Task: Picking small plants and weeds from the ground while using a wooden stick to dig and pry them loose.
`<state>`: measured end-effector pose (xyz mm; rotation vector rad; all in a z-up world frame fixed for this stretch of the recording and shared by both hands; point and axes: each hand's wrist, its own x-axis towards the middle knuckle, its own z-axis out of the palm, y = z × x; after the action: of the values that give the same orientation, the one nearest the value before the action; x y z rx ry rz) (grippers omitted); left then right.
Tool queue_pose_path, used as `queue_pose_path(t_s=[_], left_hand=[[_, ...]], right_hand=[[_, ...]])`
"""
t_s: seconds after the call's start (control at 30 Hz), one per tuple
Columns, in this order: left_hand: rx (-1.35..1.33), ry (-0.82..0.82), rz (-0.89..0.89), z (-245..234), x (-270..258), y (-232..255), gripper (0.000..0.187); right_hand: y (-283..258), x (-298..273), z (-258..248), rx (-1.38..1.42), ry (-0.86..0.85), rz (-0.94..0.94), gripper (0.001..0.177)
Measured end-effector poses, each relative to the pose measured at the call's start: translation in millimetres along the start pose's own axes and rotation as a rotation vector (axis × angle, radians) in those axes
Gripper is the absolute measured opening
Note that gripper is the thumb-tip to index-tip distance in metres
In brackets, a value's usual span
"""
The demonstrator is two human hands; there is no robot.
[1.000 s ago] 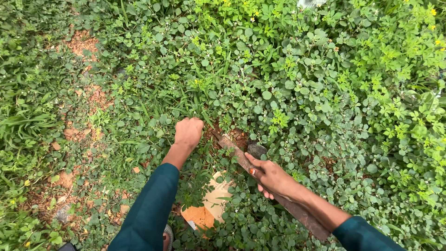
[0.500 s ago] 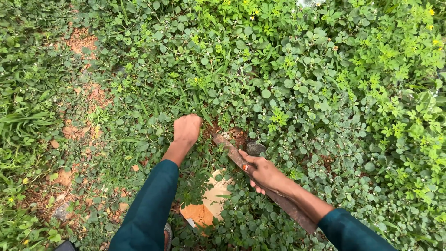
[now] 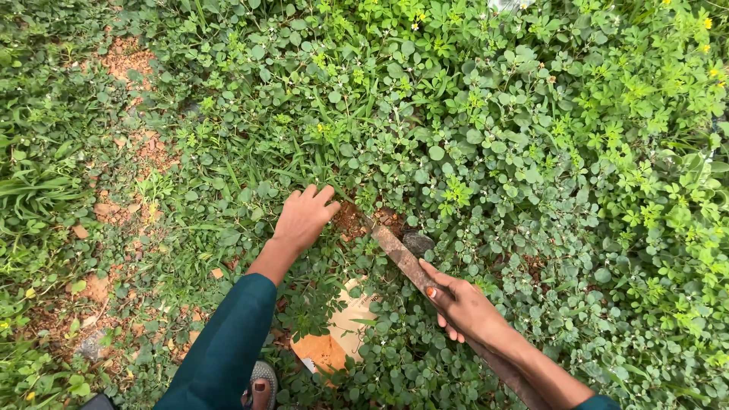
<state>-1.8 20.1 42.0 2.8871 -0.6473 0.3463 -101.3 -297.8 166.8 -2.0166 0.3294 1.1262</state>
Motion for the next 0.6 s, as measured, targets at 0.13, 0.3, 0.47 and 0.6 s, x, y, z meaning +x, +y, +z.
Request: queue_pose_path(t_s=[0.13, 0.3, 0.47, 0.6], left_hand=[[0.161, -0.023, 0.182, 19, 3, 5, 0.019], [0.187, -0.246, 0.010, 39, 0, -3, 0.007], [0.208, -0.246, 0.001, 32, -1, -9, 0.008], [0.181, -0.222, 0.001, 39, 0, -6, 0.007]], right_hand=[[-11, 7, 3, 0.015, 0.037, 0.005, 0.059], [-12, 27, 12, -0.058, 0.018, -0.051, 0.059], [-13, 25, 15, -0.135, -0.054, -0.049, 0.058], [-15, 30, 11, -0.148, 0.042, -0.084, 0.058]])
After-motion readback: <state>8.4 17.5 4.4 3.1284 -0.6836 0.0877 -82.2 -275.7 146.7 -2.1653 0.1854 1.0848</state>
